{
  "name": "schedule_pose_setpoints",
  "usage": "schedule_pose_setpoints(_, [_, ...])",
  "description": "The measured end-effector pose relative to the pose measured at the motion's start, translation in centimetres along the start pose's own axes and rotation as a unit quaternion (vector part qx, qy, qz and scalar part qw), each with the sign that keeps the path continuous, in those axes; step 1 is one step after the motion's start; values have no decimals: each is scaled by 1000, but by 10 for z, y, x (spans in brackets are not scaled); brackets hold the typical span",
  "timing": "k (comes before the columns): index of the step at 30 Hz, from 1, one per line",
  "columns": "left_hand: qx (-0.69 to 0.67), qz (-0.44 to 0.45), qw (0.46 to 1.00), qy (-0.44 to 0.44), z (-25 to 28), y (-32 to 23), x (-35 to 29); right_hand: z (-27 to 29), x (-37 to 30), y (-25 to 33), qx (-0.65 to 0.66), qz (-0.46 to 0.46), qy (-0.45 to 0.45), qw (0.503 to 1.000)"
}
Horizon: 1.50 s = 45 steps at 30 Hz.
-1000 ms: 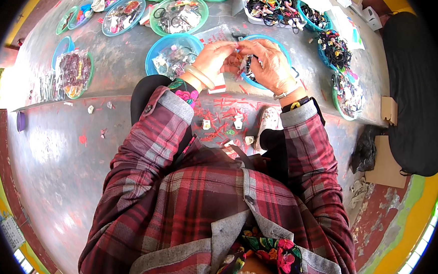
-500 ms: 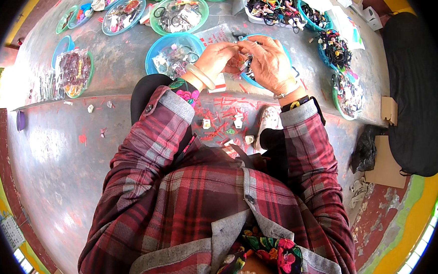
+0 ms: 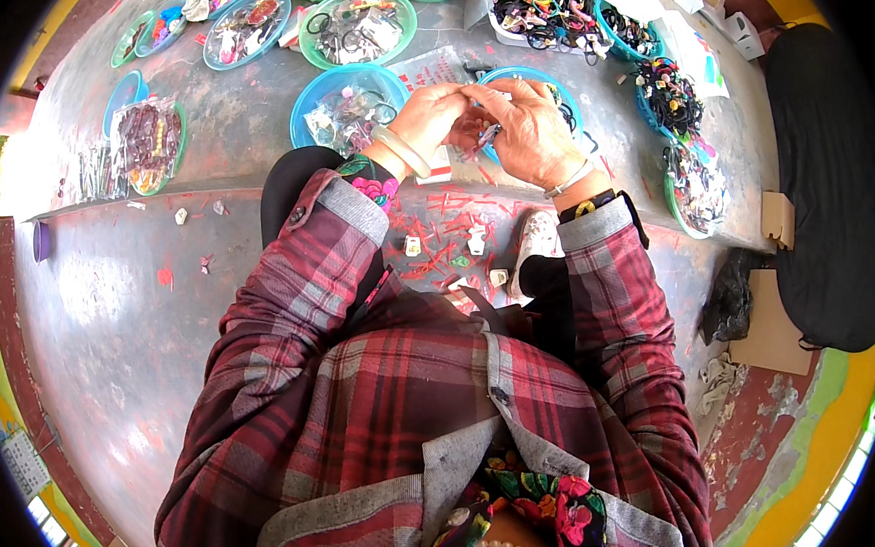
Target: The person sits on the floor and repeatedly picks up small hair accessories from a blue bowl, places them into small clear plastic bags, and seals them. The person handles the items one at a time, organizing them into individual packages.
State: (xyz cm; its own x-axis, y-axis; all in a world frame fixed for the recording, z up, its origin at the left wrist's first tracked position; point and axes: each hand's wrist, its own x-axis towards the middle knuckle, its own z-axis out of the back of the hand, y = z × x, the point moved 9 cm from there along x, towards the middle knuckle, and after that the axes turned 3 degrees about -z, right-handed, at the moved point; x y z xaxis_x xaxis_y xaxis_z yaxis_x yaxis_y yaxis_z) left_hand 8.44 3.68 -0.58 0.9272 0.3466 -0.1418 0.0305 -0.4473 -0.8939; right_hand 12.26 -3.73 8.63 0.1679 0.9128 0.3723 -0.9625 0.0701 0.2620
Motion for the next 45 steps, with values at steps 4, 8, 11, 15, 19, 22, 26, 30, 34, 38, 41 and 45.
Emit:
schedule_pose_setpoints(4, [-2,7,1000,3,1,0,1,6,1,-6,35,-25,-30,999])
schedule_pose_setpoints(8, [-6,10,1000,3,2,-1,1,12,2,-14,126,-40,-45,990])
schedule_pose_setpoints(11, [-52,5,998,-22,2,-4,-1,15,2,-9,147,-35,-35,988])
schedule_pose_setpoints(15, [-88,1,996,-13,2,-4,0,17,1,-4,153,-3,-51,987])
schedule_pose_setpoints(19, [-91,2,995,-28,4,-5,-2,19,2,0,138,19,-51,989])
schedule_pose_setpoints(22, [-78,-2,997,-18,0,-6,-3,14,0,-2,116,18,-59,991])
schedule_pose_setpoints(26, [-48,12,998,45,-5,-1,-1,8,0,0,98,23,-36,994])
schedule_pose_setpoints(30, [-46,8,999,20,-1,2,1,1,-1,-5,88,4,-18,996])
schedule_pose_setpoints(34, [-49,6,999,11,1,0,0,8,2,3,93,13,-13,995])
schedule_pose_setpoints(38, [-38,9,999,27,0,3,2,6,1,7,50,8,-11,999])
schedule_pose_setpoints(41, [-18,15,999,29,-5,1,0,10,2,12,11,36,-27,999])
schedule_pose_setpoints(45, [-19,17,1000,10,1,5,1,8,2,4,42,4,-21,999])
